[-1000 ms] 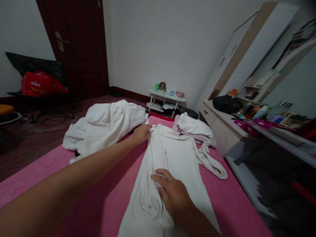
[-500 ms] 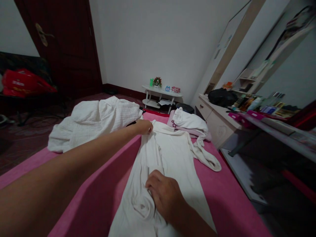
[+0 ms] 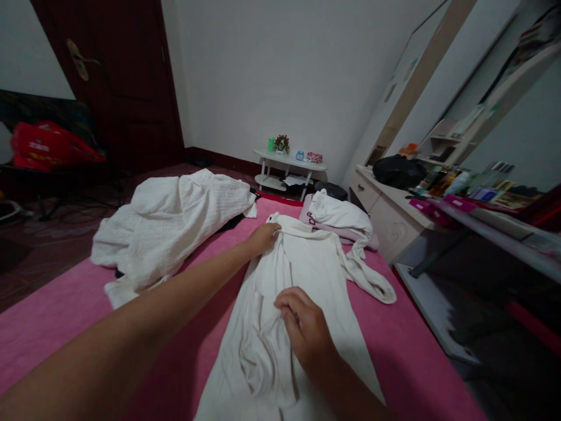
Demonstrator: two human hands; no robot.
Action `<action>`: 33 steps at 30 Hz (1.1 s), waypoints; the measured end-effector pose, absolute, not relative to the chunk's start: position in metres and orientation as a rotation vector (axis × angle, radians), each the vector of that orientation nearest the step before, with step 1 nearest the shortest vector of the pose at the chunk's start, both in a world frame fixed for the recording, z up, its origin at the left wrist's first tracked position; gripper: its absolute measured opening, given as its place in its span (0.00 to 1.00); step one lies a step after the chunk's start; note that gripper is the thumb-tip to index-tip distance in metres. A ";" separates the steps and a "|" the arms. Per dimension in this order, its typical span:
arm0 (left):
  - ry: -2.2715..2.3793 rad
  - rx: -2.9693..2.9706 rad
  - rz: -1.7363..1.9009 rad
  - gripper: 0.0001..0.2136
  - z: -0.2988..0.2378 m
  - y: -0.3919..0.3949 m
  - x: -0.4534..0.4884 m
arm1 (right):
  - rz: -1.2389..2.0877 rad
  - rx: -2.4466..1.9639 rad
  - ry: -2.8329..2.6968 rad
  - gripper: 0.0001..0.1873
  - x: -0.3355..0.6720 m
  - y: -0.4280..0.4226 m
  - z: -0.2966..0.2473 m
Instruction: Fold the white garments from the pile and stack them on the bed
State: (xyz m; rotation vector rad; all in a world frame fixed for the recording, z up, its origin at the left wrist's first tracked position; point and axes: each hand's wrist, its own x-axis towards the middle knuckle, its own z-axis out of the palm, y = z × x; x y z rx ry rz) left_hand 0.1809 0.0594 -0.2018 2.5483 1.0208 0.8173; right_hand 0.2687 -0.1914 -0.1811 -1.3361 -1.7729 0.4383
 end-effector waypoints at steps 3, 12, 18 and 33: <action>1.089 2.414 1.002 0.17 -0.213 0.061 0.174 | 0.403 -1.446 -1.743 0.12 0.282 -0.175 -0.175; 1.107 2.269 1.221 0.16 -0.230 0.051 0.173 | 0.122 -1.818 -1.786 0.10 0.305 -0.099 -0.169; 1.093 2.263 1.225 0.16 -0.232 0.053 0.174 | -0.030 -1.990 -1.785 0.08 0.302 -0.091 -0.181; 1.091 2.339 1.216 0.11 -0.215 0.033 0.164 | -0.009 -2.398 -1.569 0.07 0.323 -0.101 -0.187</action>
